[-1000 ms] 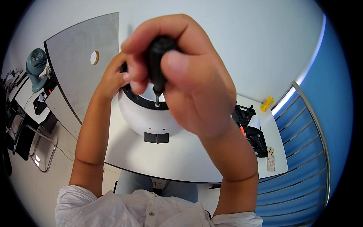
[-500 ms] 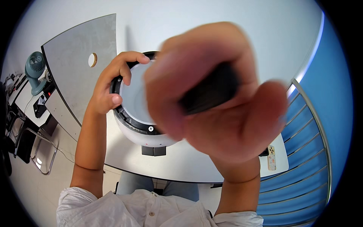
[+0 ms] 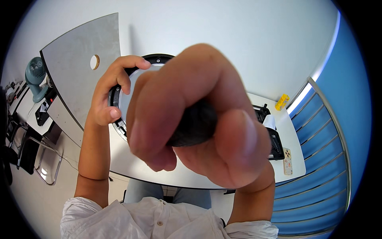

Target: The person assembles a white cylindrical appliance by removing the base cover, placing a black rubber ring into the top opening, and securing it with screws using a screwdriver. The person then reattaches the base cover and tightens the screws.

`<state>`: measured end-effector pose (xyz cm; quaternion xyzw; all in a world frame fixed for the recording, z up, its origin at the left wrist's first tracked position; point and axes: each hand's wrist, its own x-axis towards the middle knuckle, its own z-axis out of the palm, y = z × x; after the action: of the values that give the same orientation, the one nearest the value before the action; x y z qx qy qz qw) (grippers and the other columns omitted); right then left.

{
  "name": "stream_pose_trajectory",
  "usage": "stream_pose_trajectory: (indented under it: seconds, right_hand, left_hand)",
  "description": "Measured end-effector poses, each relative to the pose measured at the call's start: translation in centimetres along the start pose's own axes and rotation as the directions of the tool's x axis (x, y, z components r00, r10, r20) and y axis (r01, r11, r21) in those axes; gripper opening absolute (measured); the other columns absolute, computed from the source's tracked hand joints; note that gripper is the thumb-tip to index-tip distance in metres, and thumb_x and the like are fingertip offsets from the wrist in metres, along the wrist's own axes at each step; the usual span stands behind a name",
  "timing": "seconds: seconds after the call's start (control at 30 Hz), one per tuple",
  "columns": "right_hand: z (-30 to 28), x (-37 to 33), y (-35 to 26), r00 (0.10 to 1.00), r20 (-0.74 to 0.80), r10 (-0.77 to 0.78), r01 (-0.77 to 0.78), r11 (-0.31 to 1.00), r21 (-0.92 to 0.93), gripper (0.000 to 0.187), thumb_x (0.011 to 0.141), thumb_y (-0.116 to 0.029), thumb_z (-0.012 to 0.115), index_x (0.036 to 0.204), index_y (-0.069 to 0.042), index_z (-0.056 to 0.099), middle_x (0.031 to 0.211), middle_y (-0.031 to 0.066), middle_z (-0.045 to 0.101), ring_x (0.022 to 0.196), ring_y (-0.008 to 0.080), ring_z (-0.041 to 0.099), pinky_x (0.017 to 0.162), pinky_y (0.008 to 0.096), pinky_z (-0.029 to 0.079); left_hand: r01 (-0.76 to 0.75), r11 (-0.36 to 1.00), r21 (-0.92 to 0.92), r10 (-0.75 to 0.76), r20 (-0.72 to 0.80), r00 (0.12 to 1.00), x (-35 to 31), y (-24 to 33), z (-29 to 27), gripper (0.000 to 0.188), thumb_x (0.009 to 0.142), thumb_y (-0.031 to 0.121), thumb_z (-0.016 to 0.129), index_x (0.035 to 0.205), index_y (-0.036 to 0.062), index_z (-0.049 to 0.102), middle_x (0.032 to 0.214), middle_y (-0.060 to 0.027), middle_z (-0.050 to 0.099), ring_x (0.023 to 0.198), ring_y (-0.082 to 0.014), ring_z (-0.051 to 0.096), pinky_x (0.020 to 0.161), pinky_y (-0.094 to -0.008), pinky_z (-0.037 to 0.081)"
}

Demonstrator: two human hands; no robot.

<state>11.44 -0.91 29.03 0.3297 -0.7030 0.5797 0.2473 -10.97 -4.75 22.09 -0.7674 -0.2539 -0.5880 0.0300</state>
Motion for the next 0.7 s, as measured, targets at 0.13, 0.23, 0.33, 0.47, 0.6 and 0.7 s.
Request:
stream_pose_trajectory:
  seconds: [0.13, 0.23, 0.33, 0.47, 0.6, 0.7]
  right_hand:
    - [-0.9, -0.5, -2.6, 0.999, -0.051, -0.003, -0.011, 0.967, -0.255, 0.028, 0.096, -0.041, 0.042, 0.102, -0.014, 0.045, 0.077, 0.0021, 0.048, 0.055, 0.0088, 0.042, 0.048, 0.021, 0.034]
    - [-2.9, -0.5, -6.2, 0.996, -0.032, 0.081, -0.086, 0.858, -0.507, 0.028, 0.096, -0.034, 0.043, 0.111, -0.01, 0.046, 0.083, 0.0024, 0.047, 0.059, 0.0088, 0.04, 0.051, 0.0206, 0.034]
    - [-3.5, -0.9, -6.5, 1.0, 0.006, 0.021, -0.018, 0.946, -0.323, 0.02, 0.094, -0.025, 0.046, 0.108, -0.01, 0.049, 0.09, 0.0033, 0.046, 0.068, 0.0105, 0.044, 0.058, 0.0235, 0.037]
    - [-3.3, -2.0, -4.8, 0.999, -0.031, -0.017, 0.013, 0.992, -0.127, 0.022, 0.092, -0.022, 0.051, 0.11, -0.01, 0.049, 0.091, 0.0031, 0.046, 0.071, 0.012, 0.045, 0.059, 0.0245, 0.037]
    - [-4.4, -3.9, -4.1, 0.99, -0.068, -0.127, 0.119, 0.987, -0.104, 0.024, 0.092, -0.022, 0.051, 0.112, -0.01, 0.048, 0.092, 0.0033, 0.046, 0.071, 0.0125, 0.045, 0.058, 0.0246, 0.038]
    - [-4.6, -5.2, -4.5, 0.981, -0.119, -0.152, 0.138, 0.984, -0.117, 0.024, 0.092, -0.023, 0.051, 0.112, -0.01, 0.048, 0.092, 0.0034, 0.046, 0.071, 0.0128, 0.045, 0.057, 0.0245, 0.037]
  left_hand:
    - [-0.012, 1.0, -0.01, 0.012, -0.02, 1.0, -0.1, 0.1, 0.2, 0.045, 0.07, 0.05, 0.061, 0.07, 0.0082, 0.043, 0.115, -0.0175, 0.055, 0.098, -0.0273, 0.052, 0.084, -0.0357, 0.04]
    - [-0.001, 0.999, -0.032, 0.0, -0.031, 1.0, 0.3, 0.3, 0.7, 0.046, 0.071, 0.051, 0.061, 0.071, 0.0083, 0.043, 0.116, -0.0181, 0.055, 0.099, -0.0277, 0.052, 0.085, -0.0361, 0.041]
    - [-0.01, 1.0, -0.013, 0.01, -0.003, 1.0, -0.1, 0.5, 0.2, 0.047, 0.07, 0.051, 0.062, 0.071, 0.008, 0.044, 0.116, -0.0195, 0.054, 0.101, -0.0284, 0.052, 0.087, -0.0368, 0.041]
    - [0.025, 0.998, -0.061, -0.028, -0.04, 0.999, -0.5, 0.8, 0.3, 0.048, 0.071, 0.052, 0.062, 0.071, 0.0076, 0.045, 0.117, -0.0212, 0.053, 0.103, -0.0295, 0.052, 0.088, -0.0378, 0.041]
    - [0.036, 0.997, -0.075, -0.038, -0.027, 0.999, -1.2, 0.8, -0.3, 0.047, 0.073, 0.053, 0.06, 0.073, 0.0076, 0.046, 0.119, -0.0223, 0.051, 0.106, -0.0316, 0.053, 0.09, -0.039, 0.043]
    - [0.04, 0.991, -0.127, -0.04, 0.007, 0.999, -1.0, 0.7, -0.6, 0.046, 0.073, 0.051, 0.061, 0.074, 0.0071, 0.048, 0.121, -0.0236, 0.048, 0.109, -0.0347, 0.053, 0.09, -0.0418, 0.045]
